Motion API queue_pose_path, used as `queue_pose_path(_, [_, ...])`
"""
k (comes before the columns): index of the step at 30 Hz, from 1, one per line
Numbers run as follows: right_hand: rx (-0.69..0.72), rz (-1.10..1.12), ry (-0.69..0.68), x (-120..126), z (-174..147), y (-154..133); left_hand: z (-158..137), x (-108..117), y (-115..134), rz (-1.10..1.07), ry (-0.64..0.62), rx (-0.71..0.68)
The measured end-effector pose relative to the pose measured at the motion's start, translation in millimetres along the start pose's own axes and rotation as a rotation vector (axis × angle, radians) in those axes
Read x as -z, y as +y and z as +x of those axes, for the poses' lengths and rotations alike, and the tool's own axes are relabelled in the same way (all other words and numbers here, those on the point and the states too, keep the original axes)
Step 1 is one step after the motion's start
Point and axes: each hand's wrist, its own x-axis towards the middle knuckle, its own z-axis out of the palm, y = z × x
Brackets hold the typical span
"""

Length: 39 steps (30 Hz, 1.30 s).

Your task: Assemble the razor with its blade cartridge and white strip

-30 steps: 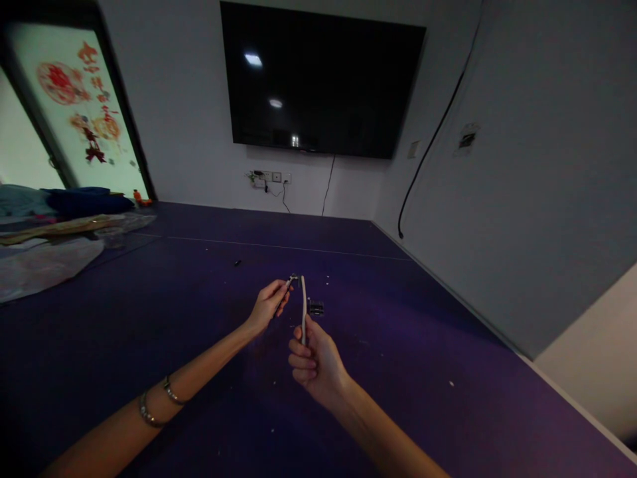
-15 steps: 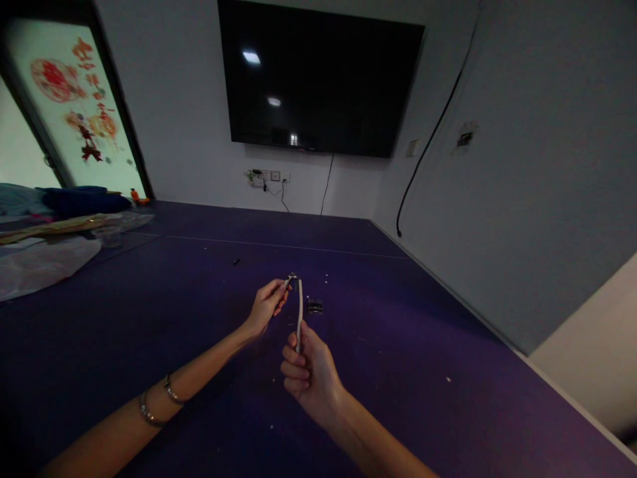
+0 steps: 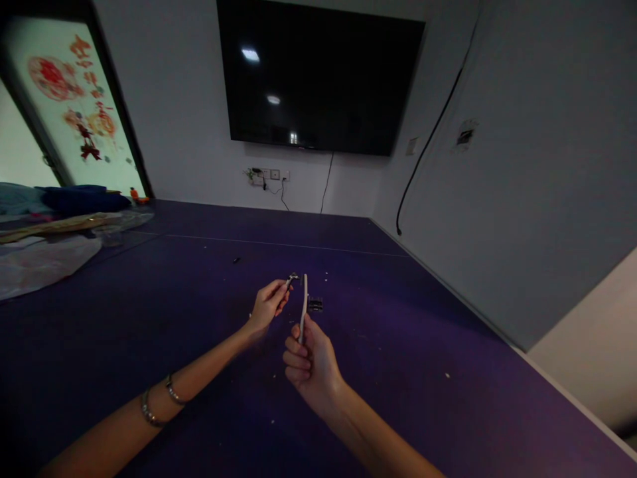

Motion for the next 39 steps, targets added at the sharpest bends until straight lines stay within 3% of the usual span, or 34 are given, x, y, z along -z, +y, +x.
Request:
queue_pose_path(16, [0.050,-0.018,0.074,-2.9,5.1,0.5,-5.2,-4.0,-9.6,0.046,0.067,-0.015])
queue_pose_path(39, [0.050,-0.074,0.133,-8.6,0.1,23.0,-3.3,-3.7,-12.4,-0.001,0.144,0.013])
